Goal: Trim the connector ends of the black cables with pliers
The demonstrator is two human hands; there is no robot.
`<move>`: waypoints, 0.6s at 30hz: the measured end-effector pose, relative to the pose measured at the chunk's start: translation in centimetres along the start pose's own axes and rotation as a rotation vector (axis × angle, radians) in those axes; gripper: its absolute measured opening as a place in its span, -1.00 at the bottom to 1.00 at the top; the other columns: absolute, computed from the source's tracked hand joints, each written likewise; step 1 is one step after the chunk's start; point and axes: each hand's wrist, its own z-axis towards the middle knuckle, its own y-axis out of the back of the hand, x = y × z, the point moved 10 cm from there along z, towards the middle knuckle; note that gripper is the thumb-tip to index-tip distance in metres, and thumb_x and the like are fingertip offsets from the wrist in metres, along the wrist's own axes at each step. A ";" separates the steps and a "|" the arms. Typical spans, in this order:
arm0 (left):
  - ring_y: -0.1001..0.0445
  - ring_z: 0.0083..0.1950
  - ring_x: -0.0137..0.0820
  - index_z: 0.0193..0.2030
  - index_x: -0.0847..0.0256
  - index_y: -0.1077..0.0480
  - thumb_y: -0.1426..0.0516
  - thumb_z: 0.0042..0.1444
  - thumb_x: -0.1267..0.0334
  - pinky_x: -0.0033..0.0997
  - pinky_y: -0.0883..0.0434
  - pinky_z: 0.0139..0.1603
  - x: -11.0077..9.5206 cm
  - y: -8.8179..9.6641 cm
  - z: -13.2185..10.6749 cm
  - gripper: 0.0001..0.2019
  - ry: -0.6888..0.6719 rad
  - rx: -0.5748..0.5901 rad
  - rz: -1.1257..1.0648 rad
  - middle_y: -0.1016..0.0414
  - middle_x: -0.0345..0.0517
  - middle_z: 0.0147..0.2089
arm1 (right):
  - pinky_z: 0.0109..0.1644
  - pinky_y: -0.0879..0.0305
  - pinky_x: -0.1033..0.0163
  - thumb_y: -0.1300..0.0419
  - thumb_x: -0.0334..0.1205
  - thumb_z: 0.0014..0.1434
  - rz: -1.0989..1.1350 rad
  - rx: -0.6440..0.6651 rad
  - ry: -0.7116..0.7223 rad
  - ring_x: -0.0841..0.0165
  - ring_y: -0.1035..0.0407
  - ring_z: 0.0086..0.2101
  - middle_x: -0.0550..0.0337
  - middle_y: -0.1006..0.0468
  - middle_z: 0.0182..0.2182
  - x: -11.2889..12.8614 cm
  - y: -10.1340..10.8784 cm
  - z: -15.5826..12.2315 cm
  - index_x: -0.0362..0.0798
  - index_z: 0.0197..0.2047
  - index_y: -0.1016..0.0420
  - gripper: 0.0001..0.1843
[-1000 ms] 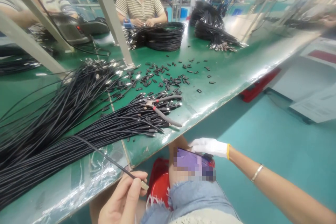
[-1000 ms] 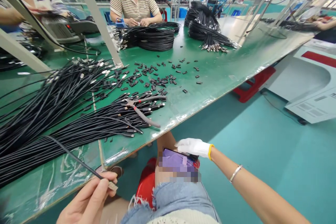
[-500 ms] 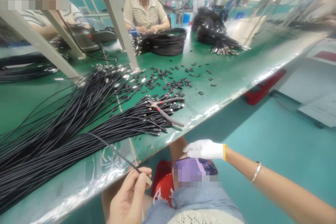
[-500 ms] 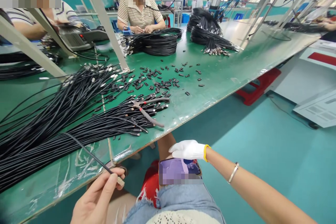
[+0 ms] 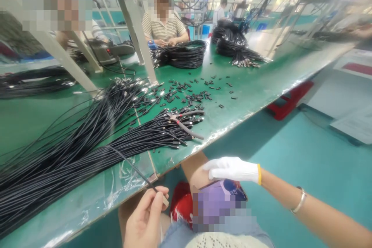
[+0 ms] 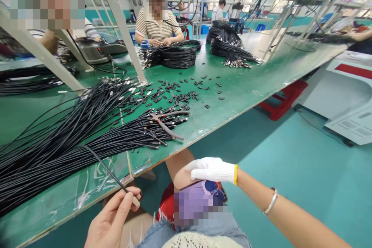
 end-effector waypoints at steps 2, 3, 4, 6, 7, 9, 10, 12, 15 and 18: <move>-0.43 -0.21 -0.30 -0.26 0.11 -0.63 -0.30 0.00 -0.34 -0.43 -0.38 -0.14 0.1 0.1 0.0 -0.48 -0.006 0.004 0.007 -0.53 -0.15 -0.32 | 0.31 -0.28 -0.16 -0.21 0.13 0.32 0.049 -0.042 -0.014 0.15 -0.47 0.12 0.04 -0.59 0.12 -0.5 0.6 -0.2 0.04 0.24 -0.49 -0.46; -0.44 -0.20 -0.28 -0.26 0.12 -0.63 -0.30 0.00 -0.35 -0.42 -0.38 -0.13 0.1 0.2 0.1 -0.47 -0.013 0.008 0.006 -0.52 -0.15 -0.34 | 0.35 -0.23 -0.16 -0.20 0.17 0.31 0.065 -0.081 -0.020 0.15 -0.43 0.16 0.02 -0.57 0.17 -0.9 1.2 -0.4 0.05 0.27 -0.47 -0.42; -0.44 -0.20 -0.27 -0.25 0.13 -0.63 -0.30 -0.01 -0.35 -0.42 -0.38 -0.12 0.0 0.2 0.1 -0.46 -0.019 0.013 0.006 -0.51 -0.16 -0.36 | 0.39 -0.15 -0.16 -0.18 0.20 0.30 0.078 -0.131 -0.030 0.13 -0.37 0.23 0.02 -0.52 0.23 -1.6 1.9 -0.8 0.07 0.30 -0.45 -0.39; -0.44 -0.23 -0.29 -0.25 0.12 -0.64 -0.30 -0.01 -0.35 -0.44 -0.37 -0.12 0.0 0.3 0.1 -0.47 -0.025 0.019 0.000 -0.50 -0.17 -0.38 | 0.46 0.00 -0.18 -0.13 0.28 0.28 0.105 -0.236 -0.080 0.08 -0.23 0.33 0.06 -0.40 0.34 -3.7 3.1 -2.1 0.13 0.36 -0.39 -0.31; -0.43 -0.25 -0.31 -0.25 0.12 -0.64 -0.30 0.00 -0.34 -0.45 -0.36 -0.13 0.1 0.3 0.1 -0.48 -0.023 0.019 -0.005 -0.51 -0.18 -0.37 | 0.46 0.01 -0.19 -0.12 0.32 0.26 0.126 -0.274 -0.125 0.03 -0.21 0.34 0.06 -0.40 0.34 -5.1 3.4 -2.9 0.15 0.37 -0.38 -0.27; -0.43 -0.28 -0.34 -0.26 0.11 -0.64 -0.30 0.02 -0.32 -0.47 -0.35 -0.14 0.2 0.3 0.0 -0.50 -0.017 0.021 -0.011 -0.50 -0.19 -0.38 | 0.34 -0.22 -0.24 -0.13 0.38 0.19 0.202 -0.278 -0.221 -0.09 -0.34 0.24 0.00 -0.42 0.32 -8.1 2.5 -4.8 0.13 0.41 -0.34 -0.16; -0.43 -0.27 -0.35 -0.26 0.11 -0.64 -0.29 0.04 -0.32 -0.48 -0.35 -0.14 0.3 0.3 -0.1 -0.51 -0.015 0.022 -0.012 -0.50 -0.20 -0.38 | 0.19 -0.39 -0.24 -0.13 0.41 0.17 0.254 -0.256 -0.256 -0.11 -0.44 0.13 -0.04 -0.44 0.30 -9.4 1.6 -5.6 0.10 0.42 -0.32 -0.11; -0.43 -0.27 -0.36 -0.25 0.10 -0.64 -0.29 0.05 -0.31 -0.49 -0.33 -0.14 0.6 0.1 -0.2 -0.52 -0.001 0.028 -0.013 -0.49 -0.21 -0.37 | -0.03 -0.54 -0.11 -0.16 0.40 0.14 0.391 -0.167 -0.259 -0.05 -0.50 0.07 -0.02 -0.46 0.28 -10.6 -1.0 -6.6 0.09 0.44 -0.29 -0.08; -0.39 -0.26 -0.36 -0.25 0.09 -0.63 -0.31 0.04 -0.30 -0.51 -0.31 -0.13 1.1 -0.3 0.0 -0.53 0.031 0.049 -0.046 -0.48 -0.23 -0.37 | -0.03 -0.53 -0.02 -0.28 0.38 0.01 0.544 -0.138 -0.181 0.00 -0.51 0.04 0.00 -0.55 0.19 -10.4 -3.6 -6.5 0.03 0.32 -0.43 -0.09; -0.39 -0.24 -0.36 -0.25 0.08 -0.62 -0.32 0.04 -0.28 -0.53 -0.30 -0.11 1.5 -0.7 0.3 -0.55 0.041 0.062 -0.061 -0.47 -0.24 -0.37 | 0.21 -0.38 -0.04 -0.28 0.35 0.06 0.645 -0.259 -0.103 0.06 -0.46 0.11 0.05 -0.61 0.09 -9.9 -3.7 -5.0 0.03 0.24 -0.46 -0.19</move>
